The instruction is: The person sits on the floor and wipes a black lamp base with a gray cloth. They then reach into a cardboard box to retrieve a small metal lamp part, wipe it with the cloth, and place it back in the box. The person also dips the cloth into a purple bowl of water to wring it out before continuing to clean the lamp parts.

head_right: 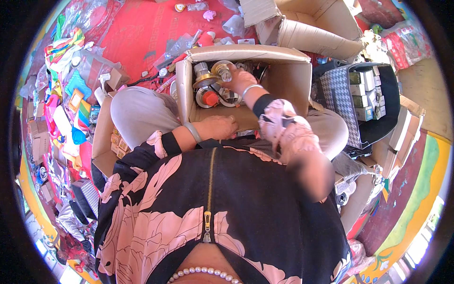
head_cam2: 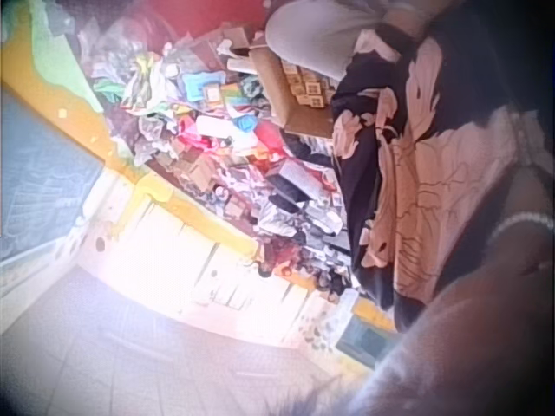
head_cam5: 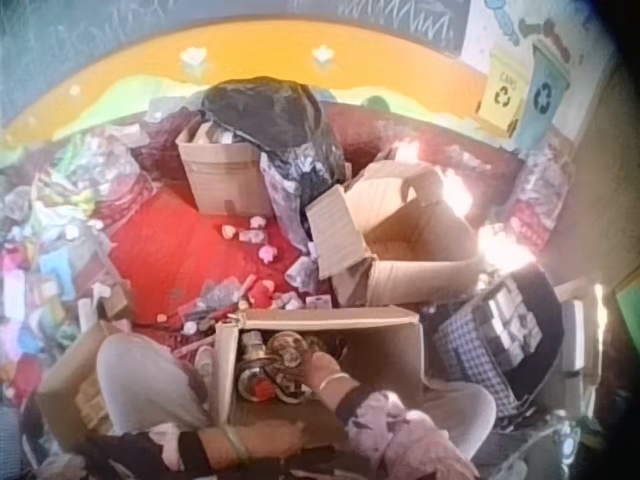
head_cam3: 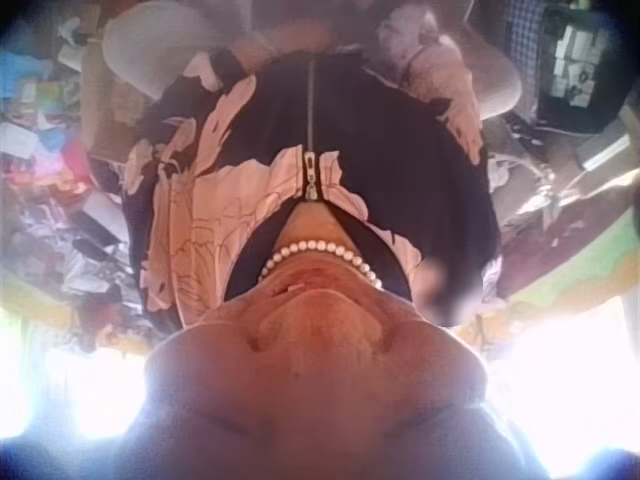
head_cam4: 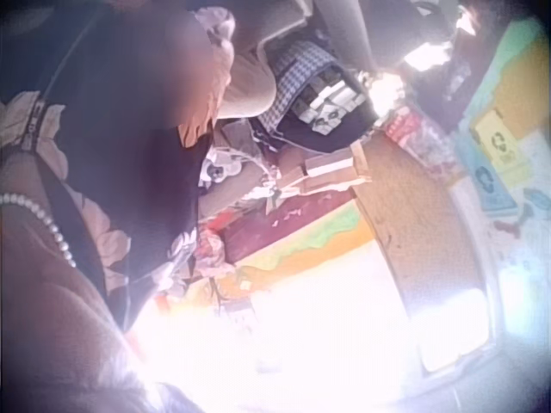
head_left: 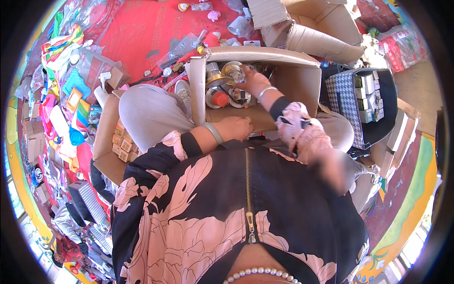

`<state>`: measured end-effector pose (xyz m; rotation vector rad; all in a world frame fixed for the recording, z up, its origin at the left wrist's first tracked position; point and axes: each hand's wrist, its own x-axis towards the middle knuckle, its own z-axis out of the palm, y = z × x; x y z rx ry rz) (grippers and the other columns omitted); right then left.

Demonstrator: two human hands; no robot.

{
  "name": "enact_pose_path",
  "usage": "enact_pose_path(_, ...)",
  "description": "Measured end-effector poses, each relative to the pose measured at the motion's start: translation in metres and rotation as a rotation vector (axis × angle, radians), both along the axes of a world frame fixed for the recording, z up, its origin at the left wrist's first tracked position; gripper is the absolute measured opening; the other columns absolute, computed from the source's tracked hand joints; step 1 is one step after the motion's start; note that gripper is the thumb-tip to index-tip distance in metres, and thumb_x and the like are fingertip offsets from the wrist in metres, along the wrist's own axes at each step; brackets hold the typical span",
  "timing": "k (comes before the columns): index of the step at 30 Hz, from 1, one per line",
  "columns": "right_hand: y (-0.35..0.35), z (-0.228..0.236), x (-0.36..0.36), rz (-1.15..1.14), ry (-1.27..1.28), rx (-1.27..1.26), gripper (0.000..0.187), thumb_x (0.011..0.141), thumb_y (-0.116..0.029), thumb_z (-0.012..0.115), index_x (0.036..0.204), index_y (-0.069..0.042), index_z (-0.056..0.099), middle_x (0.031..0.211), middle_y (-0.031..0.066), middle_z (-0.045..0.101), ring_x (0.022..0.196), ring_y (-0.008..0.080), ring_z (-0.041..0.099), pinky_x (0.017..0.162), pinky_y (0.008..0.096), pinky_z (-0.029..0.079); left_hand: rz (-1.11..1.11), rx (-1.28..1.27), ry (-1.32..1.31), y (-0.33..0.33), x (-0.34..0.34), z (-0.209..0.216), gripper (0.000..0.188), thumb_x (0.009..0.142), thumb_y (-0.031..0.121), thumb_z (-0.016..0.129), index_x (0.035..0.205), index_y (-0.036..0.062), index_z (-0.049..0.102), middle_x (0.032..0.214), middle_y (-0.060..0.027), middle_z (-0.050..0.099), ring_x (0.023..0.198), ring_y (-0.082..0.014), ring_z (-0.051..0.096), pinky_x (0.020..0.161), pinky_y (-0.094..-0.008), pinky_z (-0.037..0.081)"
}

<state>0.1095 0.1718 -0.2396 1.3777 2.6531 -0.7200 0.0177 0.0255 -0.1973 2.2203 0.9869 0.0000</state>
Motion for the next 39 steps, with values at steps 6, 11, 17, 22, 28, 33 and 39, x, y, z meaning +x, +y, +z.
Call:
enact_pose_path(6, 0.010, -0.036, -0.024, -0.096, -0.067, -0.027, 0.030, 0.084, -0.029, 0.051, 0.105, -0.008, 0.049, 0.091, 0.0205, 0.063, 0.088, 0.0347, 0.061, 0.077, 0.0427, 0.049, 0.103, -0.081, -0.001, 0.015, -0.006, 0.018, 0.034, 0.084, 0.033, 0.052, 0.094, 0.0012, 0.057, 0.092, -0.0202, 0.055, 0.084, -0.0370, 0.058, 0.073, -0.0440, 0.047)
enact_pose_path(11, 0.052, -0.047, 0.034, -0.326, 0.387, -0.296, 0.034, 0.077, -0.016, 0.062, 0.108, -0.004, 0.056, 0.078, 0.0104, 0.063, 0.070, 0.0178, 0.063, 0.063, 0.0298, 0.050, 0.173, -0.005, -0.216, 0.029, -0.020, 0.011, 0.037, 0.086, 0.036, 0.048, 0.094, 0.0003, 0.058, 0.087, -0.0207, 0.058, 0.082, -0.0381, 0.057, 0.072, -0.0435, 0.047)
enact_pose_path(17, 0.047, 0.026, 0.106, -0.397, 1.095, -1.316, 0.042, 0.074, -0.010, 0.062, 0.114, 0.000, 0.051, 0.104, 0.0095, 0.058, 0.093, 0.0174, 0.058, 0.079, 0.0299, 0.048, 0.990, -0.217, -0.475, 0.033, -0.010, 0.018, 0.043, 0.087, 0.030, 0.055, 0.104, -0.0085, 0.049, 0.081, -0.0232, 0.062, 0.077, -0.0316, 0.062, 0.068, -0.0381, 0.048)
enact_pose_path(22, 0.017, 0.037, 0.096, -0.282, 1.207, -1.520, 0.046, 0.071, -0.010, 0.064, 0.114, -0.001, 0.050, 0.108, 0.0096, 0.058, 0.103, 0.0217, 0.054, 0.093, 0.0369, 0.039, 1.035, -1.012, -1.320, 0.048, -0.025, 0.033, 0.047, 0.090, 0.021, 0.054, 0.126, -0.0031, 0.037, 0.107, -0.0126, 0.055, 0.094, -0.0223, 0.058, 0.083, -0.0358, 0.049)
enact_pose_path(28, 0.015, 0.058, 0.085, -0.562, 1.021, -1.305, 0.053, 0.082, -0.029, 0.062, 0.124, -0.001, 0.046, 0.113, 0.0079, 0.056, 0.102, 0.0170, 0.053, 0.090, 0.0300, 0.040, 1.220, -0.823, -1.187, 0.048, -0.026, 0.013, 0.020, 0.088, 0.008, 0.053, 0.107, 0.0002, 0.056, 0.097, -0.0063, 0.060, 0.087, -0.0165, 0.061, 0.073, -0.0300, 0.053)
enact_pose_path(33, 0.008, 0.072, 0.078, -0.126, 0.414, -0.765, 0.033, 0.080, -0.021, 0.064, 0.108, -0.007, 0.057, 0.086, 0.0024, 0.061, 0.074, 0.0093, 0.055, 0.059, 0.0250, 0.047, 1.063, -0.461, -0.756, 0.049, -0.021, -0.011, 0.023, 0.087, 0.005, 0.052, 0.109, -0.0013, 0.056, 0.091, -0.0058, 0.061, 0.080, -0.0141, 0.061, 0.068, -0.0259, 0.051)
enact_pose_path(39, 0.076, 0.035, 0.117, -0.163, -0.058, -0.303, 0.019, 0.075, -0.008, 0.054, 0.092, -0.008, 0.061, 0.080, 0.0118, 0.063, 0.072, 0.0230, 0.063, 0.062, 0.0346, 0.050, 0.470, -0.131, -0.185, 0.036, -0.006, 0.018, 0.047, 0.086, 0.037, 0.053, 0.112, -0.0019, 0.048, 0.093, -0.0248, 0.057, 0.089, -0.0390, 0.055, 0.077, -0.0452, 0.044)
